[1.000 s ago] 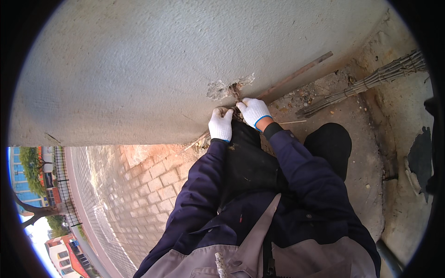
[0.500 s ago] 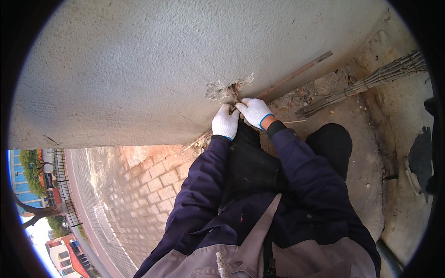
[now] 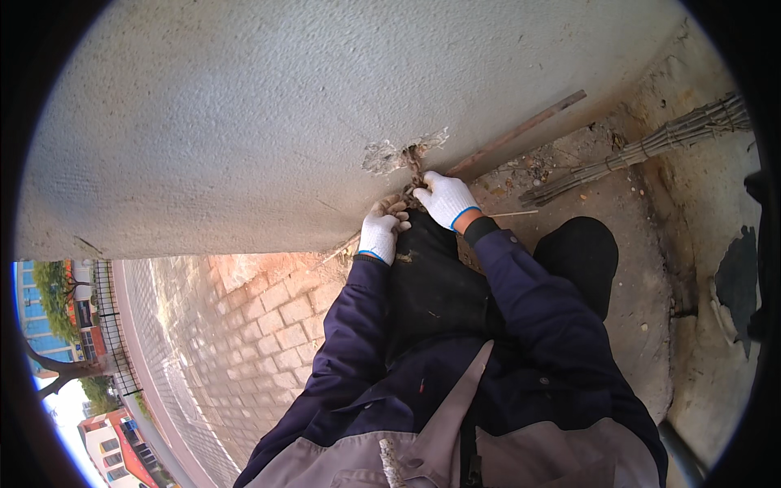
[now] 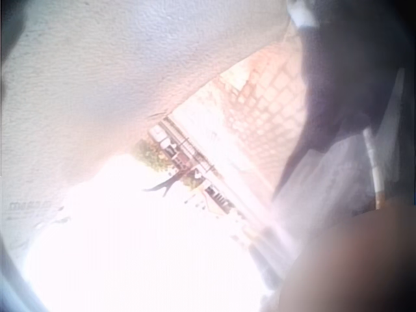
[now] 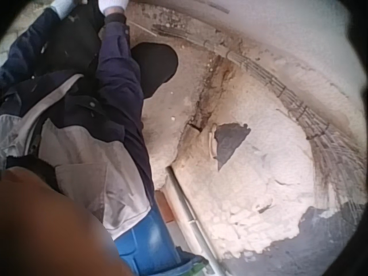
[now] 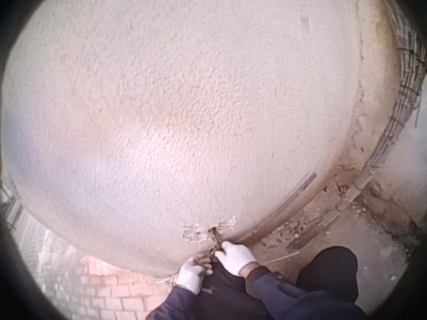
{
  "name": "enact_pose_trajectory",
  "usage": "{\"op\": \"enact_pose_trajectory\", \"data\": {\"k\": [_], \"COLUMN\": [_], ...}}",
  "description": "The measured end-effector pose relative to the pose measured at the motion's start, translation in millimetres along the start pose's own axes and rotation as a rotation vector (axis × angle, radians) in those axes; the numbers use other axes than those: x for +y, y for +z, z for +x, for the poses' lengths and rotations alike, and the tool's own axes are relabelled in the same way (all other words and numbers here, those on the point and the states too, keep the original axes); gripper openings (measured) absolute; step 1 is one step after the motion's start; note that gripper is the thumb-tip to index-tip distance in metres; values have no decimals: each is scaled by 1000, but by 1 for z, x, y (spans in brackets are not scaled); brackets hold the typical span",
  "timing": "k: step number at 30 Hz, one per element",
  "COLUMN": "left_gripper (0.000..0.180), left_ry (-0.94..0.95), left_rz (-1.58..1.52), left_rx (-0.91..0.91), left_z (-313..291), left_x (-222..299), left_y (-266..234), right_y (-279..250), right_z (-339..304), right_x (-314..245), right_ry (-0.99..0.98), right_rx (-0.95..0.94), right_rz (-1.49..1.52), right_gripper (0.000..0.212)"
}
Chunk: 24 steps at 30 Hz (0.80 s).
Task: The person walks to a wall and kneels to pack a fibrous material into a hole. They then stand, pick up a chain, and walk to a car with an open hood to place the chain inside. Finally, they walk to a workbench and handle a small metal part.
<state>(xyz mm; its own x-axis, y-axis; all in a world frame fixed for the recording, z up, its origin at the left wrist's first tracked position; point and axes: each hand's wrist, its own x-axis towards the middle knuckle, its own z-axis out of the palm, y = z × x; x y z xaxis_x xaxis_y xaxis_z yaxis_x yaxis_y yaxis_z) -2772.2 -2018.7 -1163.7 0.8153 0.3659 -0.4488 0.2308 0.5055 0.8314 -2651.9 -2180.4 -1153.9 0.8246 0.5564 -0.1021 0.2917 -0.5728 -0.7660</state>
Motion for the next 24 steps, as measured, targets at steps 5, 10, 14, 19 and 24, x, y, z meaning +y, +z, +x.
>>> {"op": "enact_pose_trajectory", "data": {"k": [5, 10, 14, 19, 24], "left_gripper": [59, 49, 41, 32, 29], "left_ry": [41, 55, 76, 83, 77], "left_rz": [44, 41, 27, 29, 56], "left_rx": [73, 77, 114, 109, 124], "left_z": [2, 10, 7, 5, 7], "left_x": [9, 9, 7, 8, 6], "left_y": [7, 21, 26, 25, 26], "right_y": [2, 2, 2, 3, 2], "right_z": [-1, 1, 0, 1, 0], "right_x": [0, 0, 1, 1, 0], "right_ry": [-1, 5, 12, 1, -4], "right_rx": [18, 12, 12, 15, 28], "right_rz": [20, 64, 62, 43, 43], "right_gripper": [41, 43, 42, 42, 42]}}
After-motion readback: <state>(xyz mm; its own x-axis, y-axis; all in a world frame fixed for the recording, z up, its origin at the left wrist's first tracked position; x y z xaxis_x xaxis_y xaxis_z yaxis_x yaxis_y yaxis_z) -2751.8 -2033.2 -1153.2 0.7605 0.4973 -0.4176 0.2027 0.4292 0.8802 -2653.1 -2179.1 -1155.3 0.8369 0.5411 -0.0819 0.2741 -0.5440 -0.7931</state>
